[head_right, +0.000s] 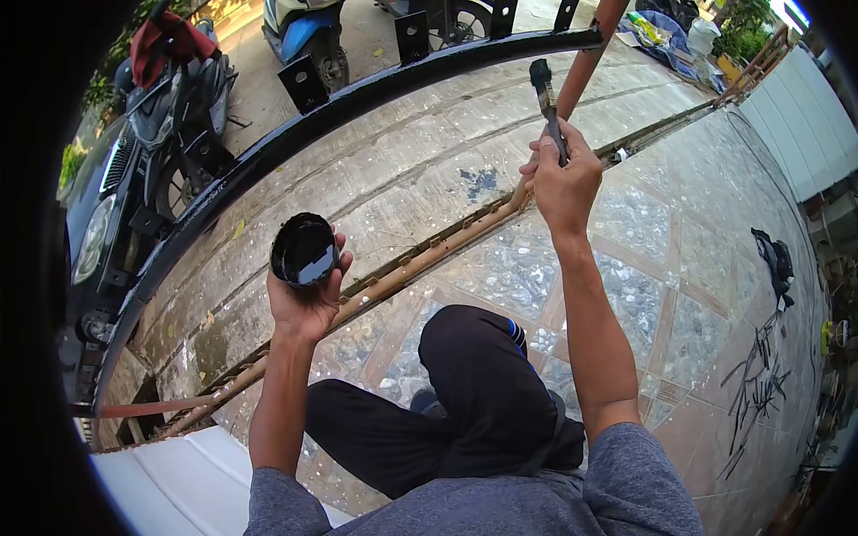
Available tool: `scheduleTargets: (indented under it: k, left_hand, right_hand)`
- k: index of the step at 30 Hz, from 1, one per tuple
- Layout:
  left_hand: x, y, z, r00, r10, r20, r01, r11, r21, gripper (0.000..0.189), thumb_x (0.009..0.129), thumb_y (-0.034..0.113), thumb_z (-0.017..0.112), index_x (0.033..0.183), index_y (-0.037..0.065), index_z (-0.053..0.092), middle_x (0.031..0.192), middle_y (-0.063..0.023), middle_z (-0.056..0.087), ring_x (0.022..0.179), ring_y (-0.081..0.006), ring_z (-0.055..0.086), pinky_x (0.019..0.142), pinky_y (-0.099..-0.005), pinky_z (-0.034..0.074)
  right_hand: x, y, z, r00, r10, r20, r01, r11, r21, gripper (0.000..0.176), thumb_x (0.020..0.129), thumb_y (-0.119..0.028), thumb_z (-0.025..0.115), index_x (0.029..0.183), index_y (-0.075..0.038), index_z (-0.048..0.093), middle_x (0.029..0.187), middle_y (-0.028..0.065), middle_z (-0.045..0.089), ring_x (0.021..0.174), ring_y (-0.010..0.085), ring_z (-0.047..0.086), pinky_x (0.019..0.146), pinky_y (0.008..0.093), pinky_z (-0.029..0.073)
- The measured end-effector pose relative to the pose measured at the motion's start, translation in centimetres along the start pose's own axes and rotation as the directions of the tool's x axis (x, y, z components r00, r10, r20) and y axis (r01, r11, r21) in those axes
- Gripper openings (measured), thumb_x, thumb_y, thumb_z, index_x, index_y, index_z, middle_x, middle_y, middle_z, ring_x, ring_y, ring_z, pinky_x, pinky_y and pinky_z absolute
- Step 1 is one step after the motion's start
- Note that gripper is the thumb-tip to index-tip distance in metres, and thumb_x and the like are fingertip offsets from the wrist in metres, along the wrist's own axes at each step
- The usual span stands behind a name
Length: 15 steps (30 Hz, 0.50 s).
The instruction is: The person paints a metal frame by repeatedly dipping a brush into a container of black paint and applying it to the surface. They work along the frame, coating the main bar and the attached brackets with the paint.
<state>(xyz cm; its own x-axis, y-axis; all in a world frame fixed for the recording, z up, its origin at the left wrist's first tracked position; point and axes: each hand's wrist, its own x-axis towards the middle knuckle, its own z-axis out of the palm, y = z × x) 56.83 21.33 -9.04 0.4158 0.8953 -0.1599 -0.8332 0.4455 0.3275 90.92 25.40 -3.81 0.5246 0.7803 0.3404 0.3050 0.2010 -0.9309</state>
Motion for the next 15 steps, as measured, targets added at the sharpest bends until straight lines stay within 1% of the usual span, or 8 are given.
scheduleTargets:
  k: [3, 5, 6, 8, 10, 11, 14, 15]
  left_hand:
    - [0.5, -0.3, 0.2, 1.000, 0.027, 0.006, -0.027, 0.999, -0.043, 0.058, 0.097, 0.042, 0.047, 0.136, -0.001, 0.050, 0.127, -0.0236, 0.060, 0.108, -0.0428, 0.064, 0.082, -0.0417, 0.064]
    - [0.8, -0.5, 0.3, 0.999, 0.046, -0.006, -0.046, 0.996, -0.079, 0.058, 0.097, 0.042, 0.048, 0.135, -0.002, 0.050, 0.127, -0.0233, 0.060, 0.109, -0.0425, 0.064, 0.082, -0.0417, 0.064]
    - [0.9, -0.4, 0.3, 0.998, 0.055, 0.011, -0.054, 0.995, -0.089, 0.058, 0.096, 0.041, 0.049, 0.134, -0.003, 0.051, 0.126, -0.0229, 0.060, 0.110, -0.0424, 0.063, 0.083, -0.0421, 0.063]
    - [0.9, -0.4, 0.3, 0.995, 0.088, -0.038, -0.092, 0.990, -0.107, 0.060, 0.095, 0.047, 0.049, 0.132, 0.000, 0.053, 0.123, -0.0242, 0.061, 0.107, -0.0436, 0.064, 0.080, -0.0423, 0.064]
    - [0.8, -0.1, 0.4, 0.993, 0.094, -0.077, -0.104, 0.986, -0.130, 0.060, 0.095, 0.049, 0.049, 0.130, 0.001, 0.055, 0.120, -0.0246, 0.063, 0.106, -0.0441, 0.064, 0.079, -0.0420, 0.065]
    - [0.5, -0.2, 0.3, 0.990, 0.108, -0.092, -0.118, 0.986, -0.121, 0.059, 0.095, 0.049, 0.049, 0.130, 0.001, 0.055, 0.120, -0.0246, 0.063, 0.106, -0.0440, 0.064, 0.079, -0.0418, 0.065]
    - [0.6, -0.3, 0.6, 0.984, 0.152, -0.095, -0.161, 0.982, -0.100, 0.059, 0.095, 0.049, 0.048, 0.129, 0.001, 0.056, 0.119, -0.0244, 0.064, 0.106, -0.0437, 0.065, 0.079, -0.0410, 0.065]
    - [0.7, -0.4, 0.7, 0.981, 0.170, -0.094, -0.178, 0.979, -0.095, 0.059, 0.095, 0.049, 0.048, 0.129, 0.001, 0.056, 0.119, -0.0245, 0.064, 0.106, -0.0436, 0.065, 0.079, -0.0410, 0.065]
  right_hand:
    - [-3.2, -0.8, 3.2, 1.000, -0.011, 0.022, 0.011, 1.000, 0.018, 0.028, 0.094, -0.003, 0.053, 0.120, 0.004, 0.062, 0.085, 0.0127, 0.070, 0.060, 0.0157, 0.069, 0.049, 0.0273, 0.052]
    - [-6.7, -1.8, 6.6, 0.975, -0.126, 0.182, 0.122, 0.992, 0.028, 0.031, 0.094, -0.003, 0.055, 0.124, 0.003, 0.062, 0.086, 0.0110, 0.071, 0.062, 0.0128, 0.068, 0.052, 0.0247, 0.052]
    - [-8.5, -2.3, 7.7, 0.931, -0.244, 0.271, 0.250, 0.968, 0.013, 0.032, 0.093, -0.002, 0.056, 0.124, 0.002, 0.063, 0.086, 0.0106, 0.071, 0.063, 0.0126, 0.068, 0.054, 0.0252, 0.052]
    - [-9.6, -2.7, 8.3, 0.851, -0.351, 0.390, 0.363, 0.931, 0.046, 0.033, 0.093, -0.001, 0.056, 0.125, 0.000, 0.063, 0.085, 0.0101, 0.071, 0.063, 0.0122, 0.068, 0.056, 0.0258, 0.052]
    - [-8.9, -2.8, 7.4, 0.816, -0.351, 0.459, 0.341, 0.934, 0.109, 0.034, 0.092, -0.002, 0.057, 0.126, 0.000, 0.063, 0.085, 0.0098, 0.070, 0.063, 0.0117, 0.068, 0.057, 0.0260, 0.052]
    - [-7.6, -3.1, 6.2, 0.861, -0.215, 0.461, 0.173, 0.976, 0.132, 0.033, 0.093, -0.003, 0.058, 0.125, 0.001, 0.063, 0.085, 0.0091, 0.070, 0.062, 0.0118, 0.067, 0.056, 0.0247, 0.051]
    - [-2.8, -1.0, 3.0, 0.981, -0.026, 0.191, 0.017, 0.999, 0.045, 0.029, 0.097, -0.005, 0.054, 0.123, 0.005, 0.062, 0.088, 0.0093, 0.070, 0.063, 0.0115, 0.068, 0.043, 0.0222, 0.049]
    - [-1.9, -0.9, 1.9, 0.996, 0.024, 0.083, -0.028, 0.998, 0.053, 0.028, 0.097, -0.005, 0.051, 0.120, 0.004, 0.064, 0.084, 0.0109, 0.069, 0.058, 0.0140, 0.068, 0.051, 0.0254, 0.053]
